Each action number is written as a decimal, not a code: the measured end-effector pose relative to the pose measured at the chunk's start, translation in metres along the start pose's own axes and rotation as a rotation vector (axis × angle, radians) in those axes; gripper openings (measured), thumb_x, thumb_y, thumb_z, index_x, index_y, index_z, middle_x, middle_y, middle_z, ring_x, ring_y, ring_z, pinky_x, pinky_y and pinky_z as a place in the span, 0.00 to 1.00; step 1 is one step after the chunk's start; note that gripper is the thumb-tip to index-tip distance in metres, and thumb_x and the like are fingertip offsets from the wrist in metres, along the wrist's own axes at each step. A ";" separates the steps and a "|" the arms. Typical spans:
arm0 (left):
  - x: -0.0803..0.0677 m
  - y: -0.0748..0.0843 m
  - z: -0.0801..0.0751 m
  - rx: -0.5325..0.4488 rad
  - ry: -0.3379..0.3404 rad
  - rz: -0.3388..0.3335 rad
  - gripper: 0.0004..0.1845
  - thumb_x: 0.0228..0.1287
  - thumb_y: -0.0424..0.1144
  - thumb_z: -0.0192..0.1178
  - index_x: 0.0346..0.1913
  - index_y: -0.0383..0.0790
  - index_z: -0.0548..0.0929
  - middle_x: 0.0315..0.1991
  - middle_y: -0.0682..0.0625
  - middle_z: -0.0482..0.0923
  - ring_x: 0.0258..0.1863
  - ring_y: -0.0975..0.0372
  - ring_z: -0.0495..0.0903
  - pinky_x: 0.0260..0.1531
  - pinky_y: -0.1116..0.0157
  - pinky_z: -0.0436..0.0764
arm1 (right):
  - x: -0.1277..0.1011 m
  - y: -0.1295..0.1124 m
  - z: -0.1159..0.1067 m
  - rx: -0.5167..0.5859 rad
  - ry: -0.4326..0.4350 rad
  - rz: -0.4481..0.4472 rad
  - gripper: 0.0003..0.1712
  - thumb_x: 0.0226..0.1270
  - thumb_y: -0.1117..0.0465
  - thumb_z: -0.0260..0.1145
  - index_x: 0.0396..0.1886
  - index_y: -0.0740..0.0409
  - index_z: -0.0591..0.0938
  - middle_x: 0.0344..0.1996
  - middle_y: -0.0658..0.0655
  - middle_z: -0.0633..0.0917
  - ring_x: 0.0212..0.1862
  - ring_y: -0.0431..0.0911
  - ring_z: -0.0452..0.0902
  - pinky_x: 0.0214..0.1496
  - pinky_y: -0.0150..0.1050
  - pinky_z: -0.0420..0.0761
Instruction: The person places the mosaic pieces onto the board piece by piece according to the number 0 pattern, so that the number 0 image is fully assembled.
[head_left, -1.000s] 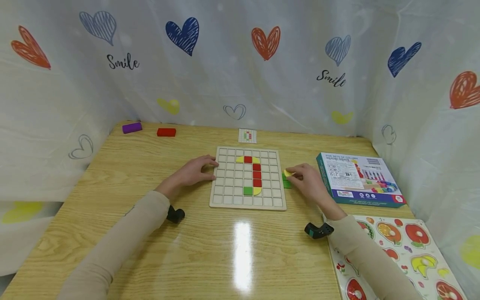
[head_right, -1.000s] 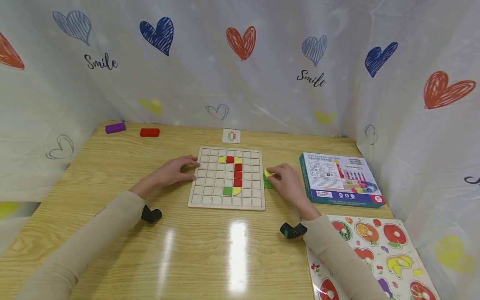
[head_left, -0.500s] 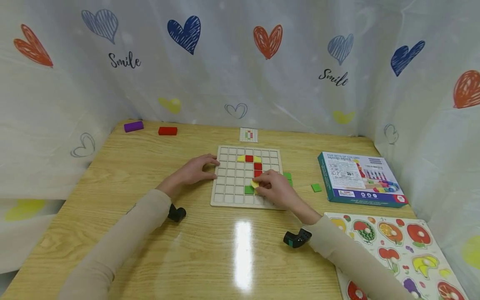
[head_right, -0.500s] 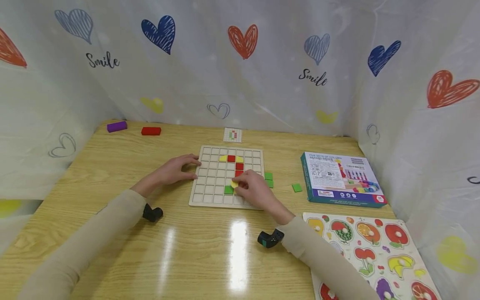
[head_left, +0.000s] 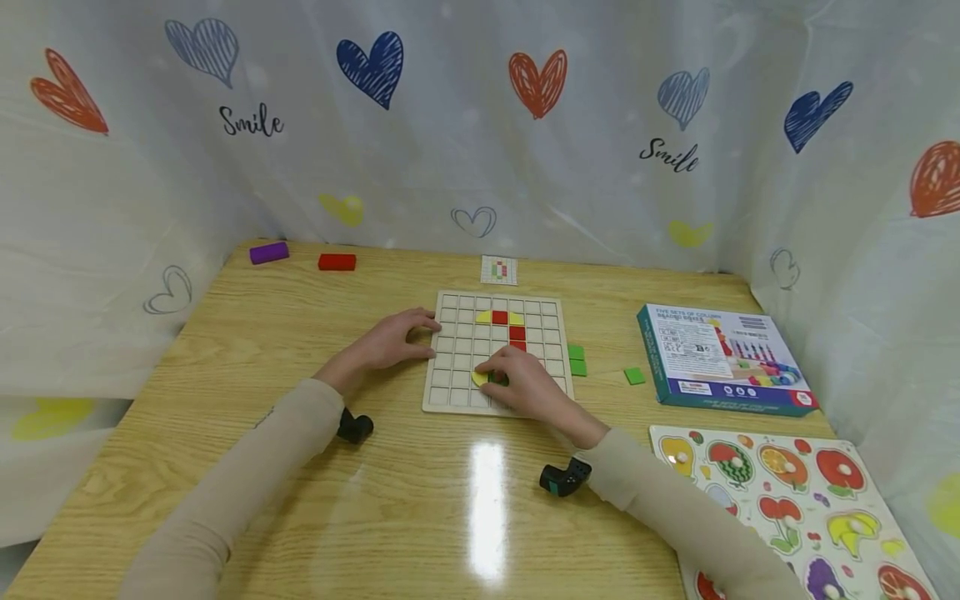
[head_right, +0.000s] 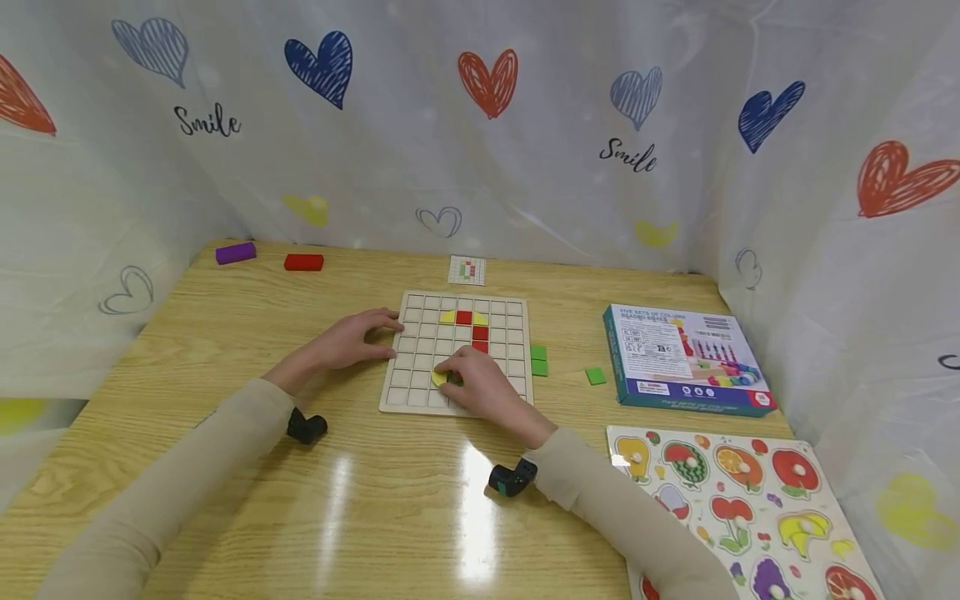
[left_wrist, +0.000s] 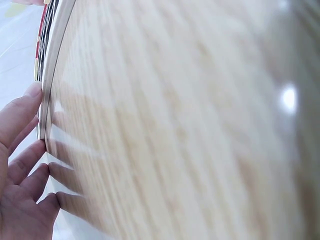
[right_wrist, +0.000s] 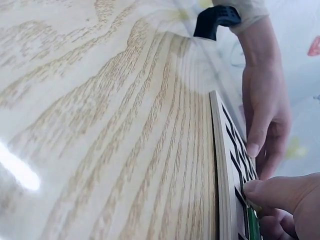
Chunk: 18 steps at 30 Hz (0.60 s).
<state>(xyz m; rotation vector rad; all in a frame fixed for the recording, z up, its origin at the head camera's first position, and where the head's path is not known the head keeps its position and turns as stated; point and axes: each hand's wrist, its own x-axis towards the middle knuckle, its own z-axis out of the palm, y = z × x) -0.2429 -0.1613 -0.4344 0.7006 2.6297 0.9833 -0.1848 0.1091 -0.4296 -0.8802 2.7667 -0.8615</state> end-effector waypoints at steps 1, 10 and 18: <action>0.000 0.000 0.000 0.000 -0.001 0.000 0.25 0.64 0.41 0.67 0.62 0.37 0.77 0.72 0.39 0.61 0.74 0.46 0.54 0.72 0.48 0.53 | 0.000 0.000 0.000 -0.002 -0.003 0.003 0.15 0.64 0.60 0.70 0.50 0.56 0.86 0.40 0.52 0.80 0.35 0.42 0.70 0.35 0.35 0.71; 0.000 -0.001 0.000 -0.009 -0.003 -0.014 0.24 0.64 0.41 0.66 0.62 0.37 0.77 0.72 0.40 0.61 0.74 0.47 0.52 0.72 0.48 0.52 | 0.000 -0.001 0.000 -0.018 -0.007 -0.007 0.15 0.65 0.59 0.69 0.51 0.56 0.86 0.43 0.53 0.81 0.36 0.43 0.71 0.37 0.35 0.72; 0.001 -0.001 0.000 -0.015 -0.007 -0.023 0.25 0.65 0.42 0.66 0.62 0.38 0.77 0.72 0.41 0.61 0.75 0.48 0.52 0.72 0.49 0.52 | 0.001 0.001 -0.001 -0.024 -0.005 -0.019 0.14 0.65 0.59 0.70 0.49 0.56 0.86 0.43 0.52 0.81 0.37 0.42 0.72 0.38 0.35 0.74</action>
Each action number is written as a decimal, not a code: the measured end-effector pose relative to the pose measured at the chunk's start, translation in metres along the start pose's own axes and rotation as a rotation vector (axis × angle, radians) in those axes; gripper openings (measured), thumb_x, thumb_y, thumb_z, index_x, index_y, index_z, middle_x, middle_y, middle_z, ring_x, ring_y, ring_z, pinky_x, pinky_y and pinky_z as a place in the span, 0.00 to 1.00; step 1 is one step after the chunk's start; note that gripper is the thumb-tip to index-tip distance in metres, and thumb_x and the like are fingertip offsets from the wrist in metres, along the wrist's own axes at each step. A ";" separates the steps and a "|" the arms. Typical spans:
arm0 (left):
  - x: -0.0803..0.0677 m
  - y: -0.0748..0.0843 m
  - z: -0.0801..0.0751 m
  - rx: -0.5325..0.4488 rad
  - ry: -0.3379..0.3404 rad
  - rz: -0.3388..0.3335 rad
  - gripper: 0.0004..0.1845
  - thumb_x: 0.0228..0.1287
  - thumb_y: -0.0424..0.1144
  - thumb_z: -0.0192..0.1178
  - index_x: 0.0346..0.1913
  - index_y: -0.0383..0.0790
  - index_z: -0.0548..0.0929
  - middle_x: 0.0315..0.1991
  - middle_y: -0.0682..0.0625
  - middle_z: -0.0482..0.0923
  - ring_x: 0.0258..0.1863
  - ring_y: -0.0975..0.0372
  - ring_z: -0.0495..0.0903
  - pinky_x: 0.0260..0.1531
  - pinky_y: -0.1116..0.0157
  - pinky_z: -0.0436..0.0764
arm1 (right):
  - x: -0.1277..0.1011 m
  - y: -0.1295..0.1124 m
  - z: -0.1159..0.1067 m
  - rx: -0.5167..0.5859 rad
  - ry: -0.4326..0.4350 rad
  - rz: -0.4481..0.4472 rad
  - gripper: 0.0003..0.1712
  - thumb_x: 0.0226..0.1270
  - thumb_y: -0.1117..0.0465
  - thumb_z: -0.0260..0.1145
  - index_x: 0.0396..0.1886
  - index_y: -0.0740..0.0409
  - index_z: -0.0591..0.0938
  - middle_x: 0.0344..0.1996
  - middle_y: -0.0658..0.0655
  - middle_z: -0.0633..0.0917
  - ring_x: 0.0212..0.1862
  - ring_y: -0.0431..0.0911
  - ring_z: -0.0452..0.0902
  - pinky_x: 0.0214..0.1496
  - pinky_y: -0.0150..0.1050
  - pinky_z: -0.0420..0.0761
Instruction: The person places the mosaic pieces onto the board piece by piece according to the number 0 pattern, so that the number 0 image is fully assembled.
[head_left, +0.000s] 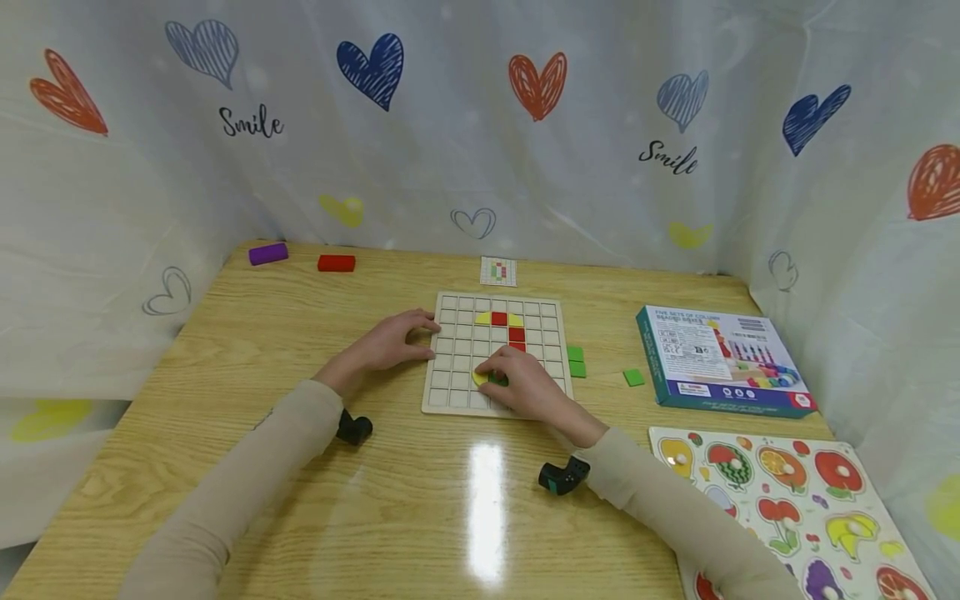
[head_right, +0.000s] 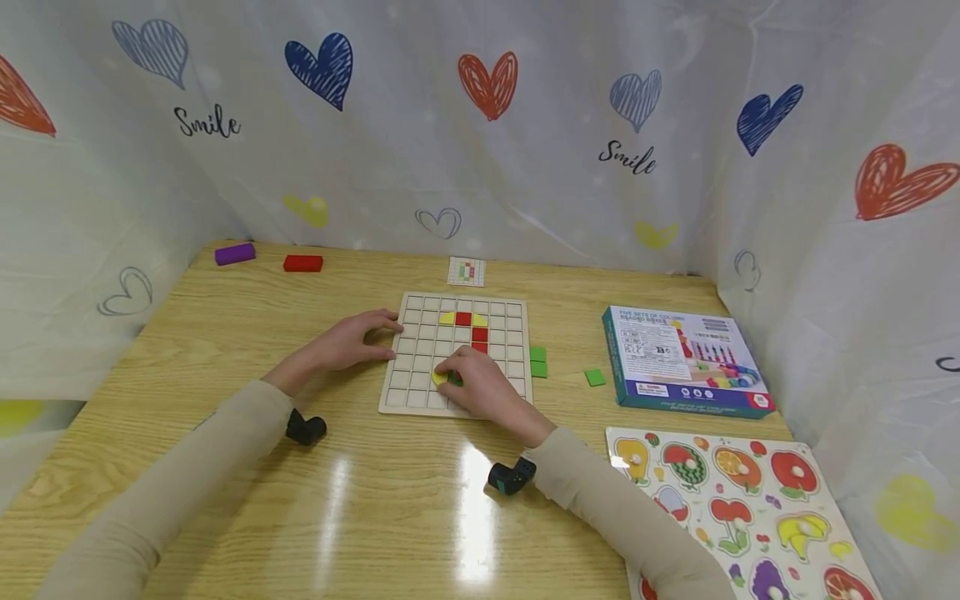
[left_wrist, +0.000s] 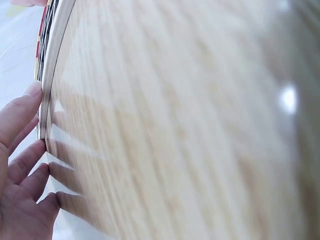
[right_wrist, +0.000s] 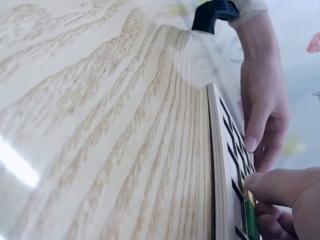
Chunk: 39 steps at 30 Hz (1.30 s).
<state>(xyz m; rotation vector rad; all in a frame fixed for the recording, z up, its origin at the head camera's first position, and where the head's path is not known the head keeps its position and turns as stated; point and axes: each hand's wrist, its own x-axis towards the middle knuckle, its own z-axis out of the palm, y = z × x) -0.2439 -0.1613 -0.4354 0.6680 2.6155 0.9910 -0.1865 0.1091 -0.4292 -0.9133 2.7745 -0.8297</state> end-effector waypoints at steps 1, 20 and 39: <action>0.000 0.000 0.000 -0.001 -0.001 -0.003 0.25 0.65 0.42 0.66 0.63 0.38 0.77 0.72 0.41 0.61 0.75 0.48 0.52 0.72 0.49 0.51 | 0.000 0.000 0.000 0.000 0.000 0.000 0.14 0.66 0.59 0.69 0.49 0.56 0.86 0.43 0.52 0.81 0.37 0.42 0.72 0.38 0.35 0.74; 0.001 0.001 0.002 0.013 -0.002 0.017 0.25 0.65 0.42 0.66 0.63 0.38 0.77 0.72 0.40 0.61 0.74 0.47 0.52 0.72 0.49 0.52 | -0.004 0.006 -0.002 0.017 0.040 -0.008 0.12 0.66 0.58 0.69 0.47 0.55 0.87 0.41 0.50 0.82 0.37 0.41 0.73 0.39 0.36 0.75; 0.000 -0.001 0.002 0.026 0.007 0.024 0.25 0.65 0.41 0.66 0.62 0.36 0.77 0.72 0.39 0.61 0.74 0.46 0.52 0.72 0.48 0.53 | -0.067 0.084 -0.048 0.296 0.354 0.392 0.22 0.73 0.53 0.61 0.61 0.59 0.79 0.52 0.59 0.80 0.52 0.51 0.76 0.57 0.48 0.77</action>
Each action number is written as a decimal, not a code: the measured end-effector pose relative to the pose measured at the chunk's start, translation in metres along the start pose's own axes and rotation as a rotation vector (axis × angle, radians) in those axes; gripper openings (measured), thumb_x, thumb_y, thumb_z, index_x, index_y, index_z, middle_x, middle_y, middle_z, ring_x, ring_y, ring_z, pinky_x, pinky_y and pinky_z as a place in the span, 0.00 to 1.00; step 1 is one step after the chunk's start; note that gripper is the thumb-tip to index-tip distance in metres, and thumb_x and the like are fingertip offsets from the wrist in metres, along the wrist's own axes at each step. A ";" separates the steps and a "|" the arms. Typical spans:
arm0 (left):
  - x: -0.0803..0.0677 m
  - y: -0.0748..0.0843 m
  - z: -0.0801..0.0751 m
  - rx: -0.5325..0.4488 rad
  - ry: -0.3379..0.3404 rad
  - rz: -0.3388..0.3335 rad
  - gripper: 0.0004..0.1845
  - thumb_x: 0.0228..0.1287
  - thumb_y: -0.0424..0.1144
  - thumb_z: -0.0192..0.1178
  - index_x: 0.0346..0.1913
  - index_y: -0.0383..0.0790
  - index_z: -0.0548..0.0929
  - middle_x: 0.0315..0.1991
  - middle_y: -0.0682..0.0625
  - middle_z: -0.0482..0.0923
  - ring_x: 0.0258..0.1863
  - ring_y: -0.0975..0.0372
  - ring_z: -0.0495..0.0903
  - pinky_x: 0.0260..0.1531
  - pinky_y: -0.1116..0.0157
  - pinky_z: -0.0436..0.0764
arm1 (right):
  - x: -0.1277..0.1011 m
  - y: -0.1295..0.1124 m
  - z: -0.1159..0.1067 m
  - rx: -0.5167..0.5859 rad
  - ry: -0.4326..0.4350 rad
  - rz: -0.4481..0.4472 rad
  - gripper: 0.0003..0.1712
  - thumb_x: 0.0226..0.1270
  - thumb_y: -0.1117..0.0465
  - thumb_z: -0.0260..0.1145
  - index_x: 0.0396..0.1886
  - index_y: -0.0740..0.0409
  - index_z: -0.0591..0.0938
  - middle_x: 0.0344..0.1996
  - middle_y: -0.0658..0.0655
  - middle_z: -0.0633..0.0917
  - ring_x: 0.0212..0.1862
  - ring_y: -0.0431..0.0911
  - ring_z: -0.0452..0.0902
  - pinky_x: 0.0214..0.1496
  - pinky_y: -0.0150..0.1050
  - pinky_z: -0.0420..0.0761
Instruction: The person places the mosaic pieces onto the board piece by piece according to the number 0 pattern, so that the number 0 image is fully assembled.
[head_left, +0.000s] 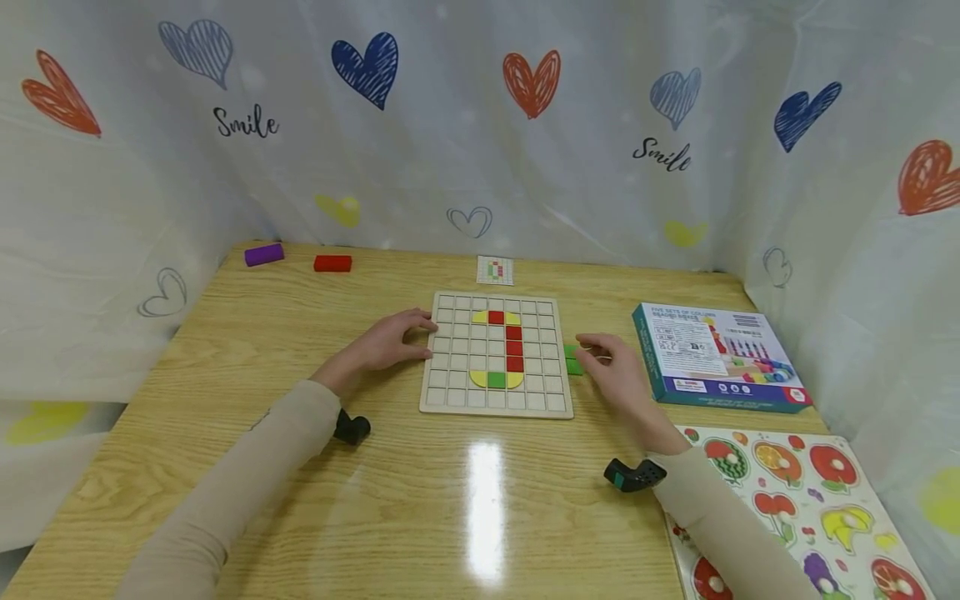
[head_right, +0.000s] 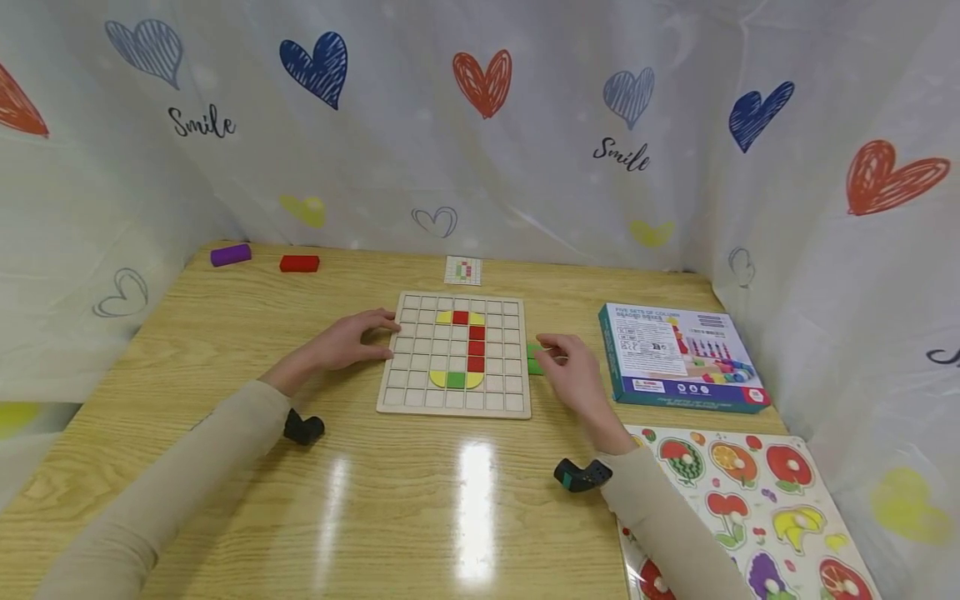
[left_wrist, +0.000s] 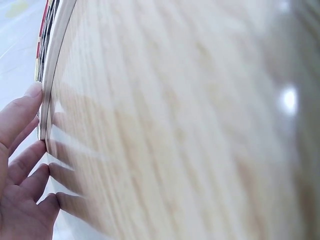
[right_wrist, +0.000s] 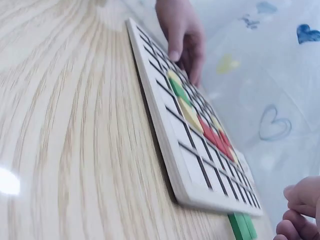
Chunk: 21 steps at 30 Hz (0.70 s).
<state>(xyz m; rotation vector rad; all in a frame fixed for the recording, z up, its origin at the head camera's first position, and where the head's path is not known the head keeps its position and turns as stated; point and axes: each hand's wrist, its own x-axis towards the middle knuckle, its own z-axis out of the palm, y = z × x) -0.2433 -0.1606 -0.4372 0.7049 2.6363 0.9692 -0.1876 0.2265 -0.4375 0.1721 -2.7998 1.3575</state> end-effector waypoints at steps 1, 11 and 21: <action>0.000 0.000 0.000 -0.001 0.001 0.000 0.25 0.65 0.41 0.66 0.62 0.36 0.77 0.72 0.39 0.61 0.74 0.46 0.52 0.72 0.48 0.53 | -0.001 0.003 -0.003 -0.011 0.000 0.013 0.22 0.73 0.54 0.61 0.61 0.59 0.79 0.52 0.60 0.80 0.52 0.52 0.76 0.57 0.48 0.77; -0.001 0.001 -0.001 -0.015 -0.001 -0.012 0.25 0.65 0.41 0.66 0.62 0.36 0.77 0.72 0.39 0.61 0.74 0.46 0.52 0.72 0.48 0.52 | -0.007 0.015 -0.010 -0.130 -0.087 -0.006 0.19 0.68 0.61 0.66 0.56 0.64 0.81 0.45 0.62 0.82 0.47 0.53 0.80 0.49 0.47 0.80; -0.001 0.002 0.000 -0.006 0.000 -0.010 0.25 0.65 0.40 0.66 0.63 0.36 0.77 0.72 0.39 0.61 0.75 0.46 0.51 0.72 0.48 0.52 | 0.002 0.018 -0.004 -0.215 -0.103 -0.057 0.18 0.64 0.59 0.69 0.52 0.61 0.84 0.40 0.57 0.83 0.42 0.49 0.80 0.45 0.45 0.79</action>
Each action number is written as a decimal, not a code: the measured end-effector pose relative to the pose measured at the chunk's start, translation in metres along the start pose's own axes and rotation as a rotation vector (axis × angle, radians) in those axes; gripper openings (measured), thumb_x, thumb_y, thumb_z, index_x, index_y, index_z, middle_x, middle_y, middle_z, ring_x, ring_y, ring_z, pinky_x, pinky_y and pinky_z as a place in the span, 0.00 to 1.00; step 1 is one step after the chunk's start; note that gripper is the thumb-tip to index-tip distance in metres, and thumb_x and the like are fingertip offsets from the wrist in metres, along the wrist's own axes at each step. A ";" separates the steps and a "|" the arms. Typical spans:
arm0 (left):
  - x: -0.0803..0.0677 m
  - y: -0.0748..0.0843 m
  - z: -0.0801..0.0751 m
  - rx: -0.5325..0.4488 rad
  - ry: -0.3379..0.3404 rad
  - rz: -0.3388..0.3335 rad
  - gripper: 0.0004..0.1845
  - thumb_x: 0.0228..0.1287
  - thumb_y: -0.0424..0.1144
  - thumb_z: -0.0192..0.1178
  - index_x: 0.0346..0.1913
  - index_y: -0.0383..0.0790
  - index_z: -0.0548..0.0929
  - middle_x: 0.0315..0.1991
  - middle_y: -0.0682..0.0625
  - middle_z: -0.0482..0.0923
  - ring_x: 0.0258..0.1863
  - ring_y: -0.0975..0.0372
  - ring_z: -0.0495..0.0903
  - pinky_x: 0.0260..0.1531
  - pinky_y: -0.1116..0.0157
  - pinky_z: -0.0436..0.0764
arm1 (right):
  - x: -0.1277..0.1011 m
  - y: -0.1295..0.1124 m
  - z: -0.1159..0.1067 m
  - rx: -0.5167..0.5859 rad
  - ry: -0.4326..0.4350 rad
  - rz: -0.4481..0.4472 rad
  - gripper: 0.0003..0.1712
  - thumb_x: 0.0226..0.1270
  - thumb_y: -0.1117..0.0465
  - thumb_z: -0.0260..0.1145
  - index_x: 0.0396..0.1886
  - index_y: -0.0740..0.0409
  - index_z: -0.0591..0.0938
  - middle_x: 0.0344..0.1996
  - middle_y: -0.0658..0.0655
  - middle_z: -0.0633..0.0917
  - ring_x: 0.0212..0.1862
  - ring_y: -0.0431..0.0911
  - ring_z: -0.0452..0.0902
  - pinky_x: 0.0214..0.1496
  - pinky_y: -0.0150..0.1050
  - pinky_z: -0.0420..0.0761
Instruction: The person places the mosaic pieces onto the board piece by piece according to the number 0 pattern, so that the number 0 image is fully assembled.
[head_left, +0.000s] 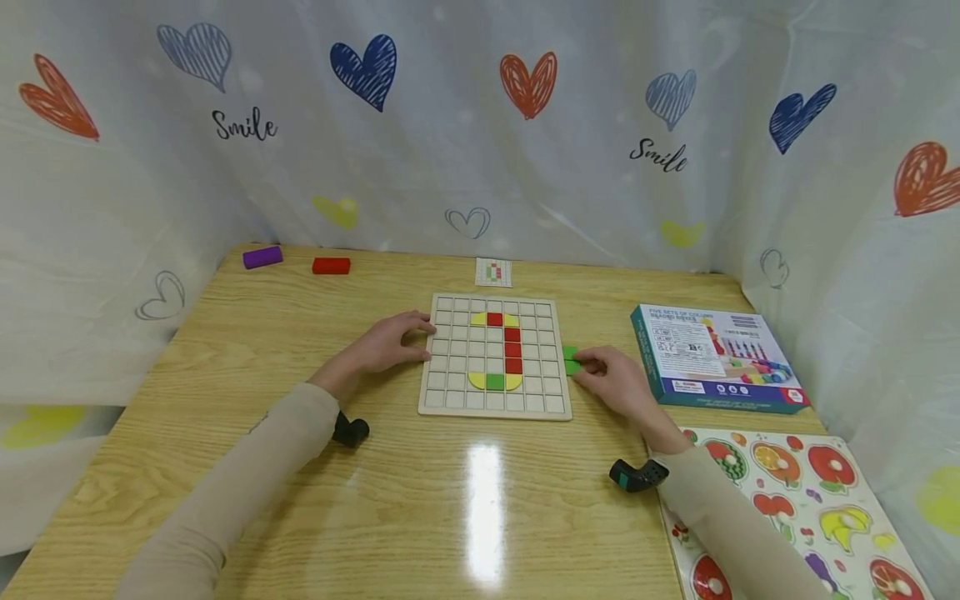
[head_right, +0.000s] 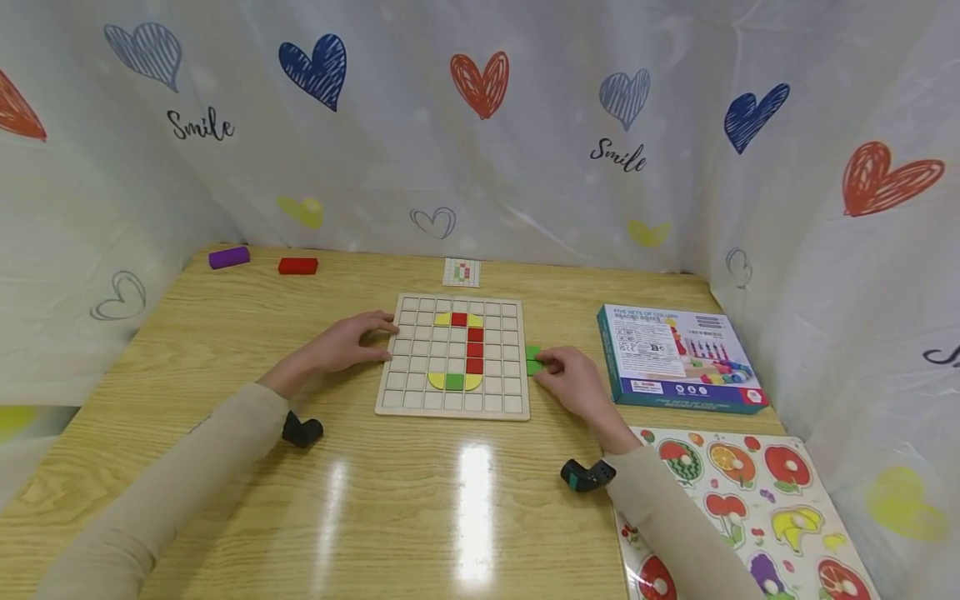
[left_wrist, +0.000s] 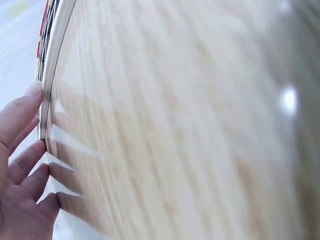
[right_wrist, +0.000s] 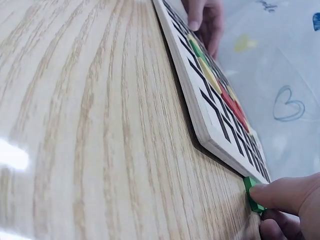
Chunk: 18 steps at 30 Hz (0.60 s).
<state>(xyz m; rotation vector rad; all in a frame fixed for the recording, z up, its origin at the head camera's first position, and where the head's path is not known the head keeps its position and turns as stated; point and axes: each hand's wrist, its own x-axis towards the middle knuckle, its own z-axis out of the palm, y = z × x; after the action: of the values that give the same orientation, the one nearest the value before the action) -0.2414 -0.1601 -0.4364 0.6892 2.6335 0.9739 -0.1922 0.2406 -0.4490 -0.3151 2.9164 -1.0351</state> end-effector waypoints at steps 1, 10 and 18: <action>0.000 0.000 0.000 -0.001 0.000 0.000 0.25 0.65 0.40 0.66 0.63 0.36 0.77 0.72 0.39 0.61 0.74 0.46 0.52 0.72 0.48 0.52 | 0.000 -0.001 0.000 -0.002 -0.004 -0.002 0.18 0.64 0.59 0.69 0.52 0.61 0.84 0.40 0.57 0.83 0.42 0.49 0.79 0.45 0.45 0.78; -0.001 -0.001 -0.001 0.006 0.002 0.011 0.25 0.65 0.41 0.66 0.62 0.36 0.77 0.72 0.39 0.61 0.74 0.46 0.52 0.72 0.48 0.52 | 0.001 -0.002 -0.002 -0.014 -0.003 -0.021 0.17 0.63 0.60 0.71 0.50 0.62 0.84 0.39 0.57 0.82 0.40 0.49 0.79 0.42 0.43 0.78; 0.001 -0.002 0.000 0.011 0.006 0.008 0.25 0.65 0.41 0.66 0.63 0.36 0.77 0.72 0.39 0.61 0.74 0.46 0.53 0.72 0.48 0.52 | 0.004 0.004 -0.003 -0.009 0.056 0.006 0.16 0.64 0.63 0.70 0.48 0.67 0.82 0.41 0.64 0.81 0.39 0.51 0.79 0.42 0.46 0.79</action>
<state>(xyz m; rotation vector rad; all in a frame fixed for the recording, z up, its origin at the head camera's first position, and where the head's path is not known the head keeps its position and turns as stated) -0.2428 -0.1611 -0.4383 0.7008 2.6451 0.9657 -0.1965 0.2441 -0.4491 -0.2818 2.9709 -1.0468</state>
